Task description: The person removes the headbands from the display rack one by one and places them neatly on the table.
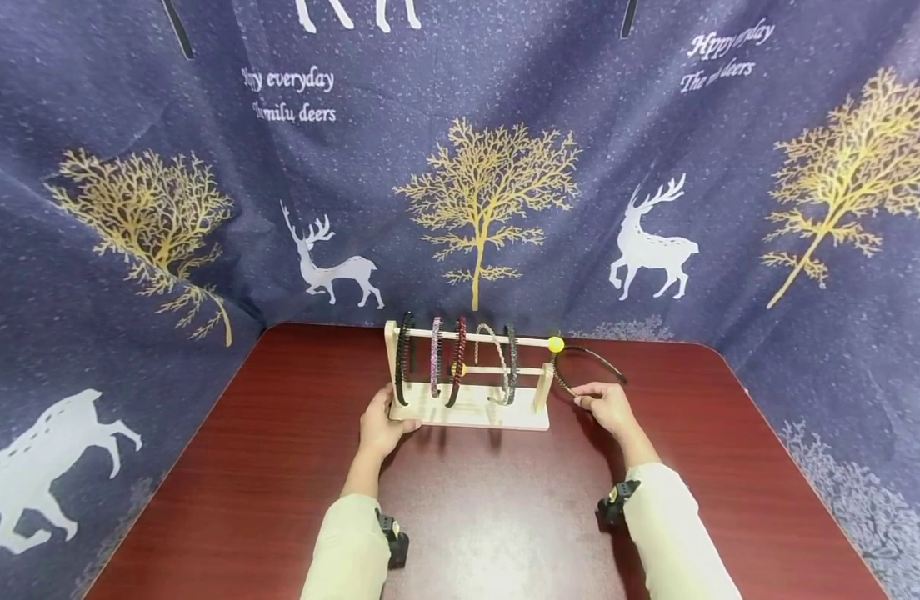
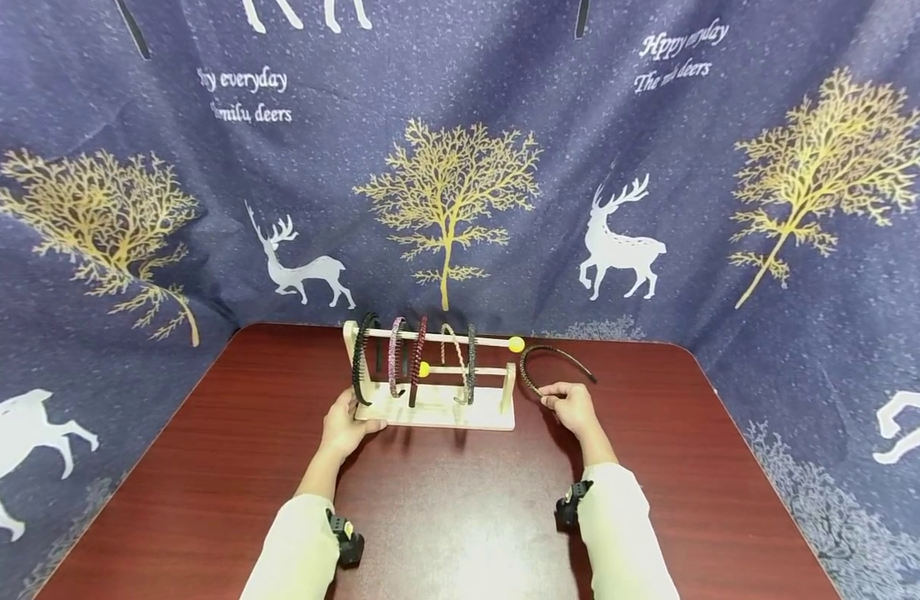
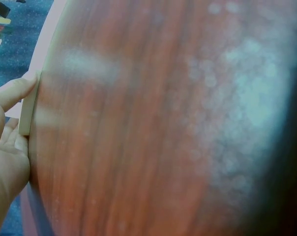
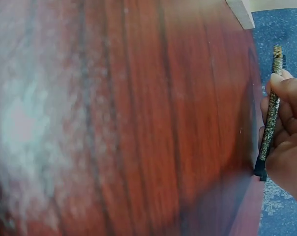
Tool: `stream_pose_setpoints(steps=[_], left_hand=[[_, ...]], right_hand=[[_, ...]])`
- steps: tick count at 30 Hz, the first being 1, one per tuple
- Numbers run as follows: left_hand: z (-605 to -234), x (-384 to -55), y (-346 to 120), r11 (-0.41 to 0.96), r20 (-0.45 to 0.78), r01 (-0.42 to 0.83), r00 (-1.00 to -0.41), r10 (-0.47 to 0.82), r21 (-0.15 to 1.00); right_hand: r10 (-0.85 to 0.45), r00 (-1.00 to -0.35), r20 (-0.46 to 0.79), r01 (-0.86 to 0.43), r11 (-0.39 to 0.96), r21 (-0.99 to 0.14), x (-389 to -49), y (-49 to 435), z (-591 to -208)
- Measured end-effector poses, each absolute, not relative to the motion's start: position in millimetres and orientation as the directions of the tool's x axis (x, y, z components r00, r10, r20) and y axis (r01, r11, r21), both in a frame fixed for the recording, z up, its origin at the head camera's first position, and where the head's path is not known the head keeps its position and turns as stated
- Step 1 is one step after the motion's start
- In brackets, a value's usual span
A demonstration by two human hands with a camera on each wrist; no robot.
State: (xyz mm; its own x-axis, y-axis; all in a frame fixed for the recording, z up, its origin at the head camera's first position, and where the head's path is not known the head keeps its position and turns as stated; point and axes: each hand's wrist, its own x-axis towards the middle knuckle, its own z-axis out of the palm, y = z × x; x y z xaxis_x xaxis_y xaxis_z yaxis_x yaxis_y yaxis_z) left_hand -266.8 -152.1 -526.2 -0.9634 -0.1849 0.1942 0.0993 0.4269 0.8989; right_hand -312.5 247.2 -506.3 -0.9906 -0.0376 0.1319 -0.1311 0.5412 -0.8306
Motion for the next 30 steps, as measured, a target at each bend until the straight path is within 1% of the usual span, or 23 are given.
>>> stream_pose_setpoints(steps=[3,6,10,13,18,23,26,30], left_hand=[[-526.8,-266.6,-152.0,0.423,0.194,0.099,-0.963,-0.186,0.901],[-526.5,-265.9,-151.4,0.418,0.191,0.097,-0.963,-0.188,0.903],[-526.3,-266.8,-151.8,0.420,0.184,0.088,-0.963,-0.195,0.903],[-526.7,-267.6,-152.7,0.420,0.179,0.083,-0.964,-0.196,0.904],[-526.8,-267.6,-152.9,0.411,0.168,0.075,-0.966,-0.195,0.909],[-526.7,-268.2,-153.4,0.429,0.174,0.077,-0.966,-0.191,0.900],[-526.1,-268.1,-153.3,0.449,0.175,0.073,-0.966,-0.190,0.890],[-524.1,-266.2,-153.3,0.468,0.172,0.064,-0.966,-0.192,0.882]], right_hand=[[-0.041,-0.994,0.102,-0.108,0.530,-0.841,-314.6,245.2,-508.0],[-0.066,-0.992,0.108,-0.126,0.543,-0.830,-315.3,243.7,-509.2],[-0.055,-0.992,0.115,-0.126,0.577,-0.807,-316.9,242.4,-510.0],[-0.030,-0.994,0.105,-0.102,0.600,-0.793,-317.5,242.0,-510.3],[-0.043,-0.994,0.102,-0.107,0.618,-0.779,-317.6,242.7,-510.3],[-0.061,-0.993,0.096,-0.114,0.588,-0.801,-318.3,243.2,-509.1],[-0.038,-0.994,0.100,-0.105,0.561,-0.821,-316.5,245.9,-507.6],[0.000,-0.989,0.147,-0.125,0.529,-0.839,-310.5,251.0,-504.9]])
